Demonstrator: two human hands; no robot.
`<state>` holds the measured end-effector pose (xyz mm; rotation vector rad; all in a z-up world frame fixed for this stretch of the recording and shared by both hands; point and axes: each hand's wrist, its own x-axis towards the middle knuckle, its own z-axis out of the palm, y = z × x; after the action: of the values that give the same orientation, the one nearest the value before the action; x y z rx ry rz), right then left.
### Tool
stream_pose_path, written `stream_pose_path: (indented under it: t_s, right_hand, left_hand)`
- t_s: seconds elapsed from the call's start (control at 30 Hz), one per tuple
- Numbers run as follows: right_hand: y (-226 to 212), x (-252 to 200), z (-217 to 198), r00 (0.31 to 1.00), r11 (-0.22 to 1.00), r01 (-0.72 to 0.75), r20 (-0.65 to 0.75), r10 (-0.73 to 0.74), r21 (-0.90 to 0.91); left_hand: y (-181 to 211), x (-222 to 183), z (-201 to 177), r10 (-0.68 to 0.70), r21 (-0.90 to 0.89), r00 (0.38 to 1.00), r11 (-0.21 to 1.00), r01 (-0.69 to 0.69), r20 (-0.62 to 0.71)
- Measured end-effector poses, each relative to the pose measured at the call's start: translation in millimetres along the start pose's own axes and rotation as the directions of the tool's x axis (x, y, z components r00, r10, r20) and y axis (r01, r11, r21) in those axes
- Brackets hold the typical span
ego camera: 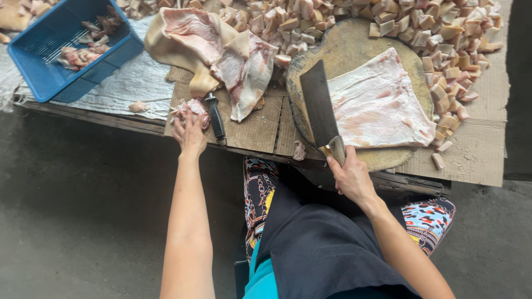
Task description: The person uses a cleaver to cut strips of pork belly into small cubes on a wooden cutting board. They repeatedly slice the meat, gather the cubes, and continue cutting additional strips until a large pile of diced meat accumulates on the board.
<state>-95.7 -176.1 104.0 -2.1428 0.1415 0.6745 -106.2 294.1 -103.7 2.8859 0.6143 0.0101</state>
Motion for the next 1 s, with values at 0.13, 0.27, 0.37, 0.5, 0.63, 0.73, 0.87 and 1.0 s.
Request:
stream_pose_path:
  t_s: [0.13,0.27,0.37,0.5,0.63,0.73,0.87,1.0]
  right_hand:
    - [3,-5,-36,0.997,0.992,0.057,-0.058,-0.050,0.116]
    - [7,-2,-66,0.943,0.974,0.225,-0.248,-0.222,-0.016]
    - [10,18,-60,0.962,0.985,0.174,-0.216,-0.166,0.018]
    - [16,50,-29,0.913,0.855,0.315,-0.114,-0.391,-0.411]
    - [4,52,-36,0.988,0.971,0.151,-0.015,-0.156,-0.188]
    - [-24,40,-62,0.998,0.998,0.052,-0.016,-0.053,-0.033]
    - [-41,15,-91,0.861,0.873,0.476,-0.259,-0.438,0.104]
    - [-24,24,-83,0.506,0.560,0.822,-0.582,-0.637,0.102]
  left_hand:
    - [26,6,-20,-0.076,-0.323,0.977,0.946,0.008,-0.199]
    - [92,11,-39,0.017,-0.526,0.977,0.841,-0.129,-0.212]
    - [166,15,-45,0.078,-0.632,0.991,0.764,-0.131,-0.112]
    - [237,12,-58,0.140,-0.762,0.980,0.616,-0.200,-0.144]
    - [249,3,-78,0.128,-0.811,0.989,0.570,-0.133,-0.072]
    - [241,-3,-88,0.128,-0.810,0.990,0.573,-0.128,-0.066]
    - [226,-9,-90,0.062,-0.805,0.998,0.593,-0.018,0.023]
    - [223,-2,-87,0.044,-0.801,0.999,0.597,-0.032,-0.008]
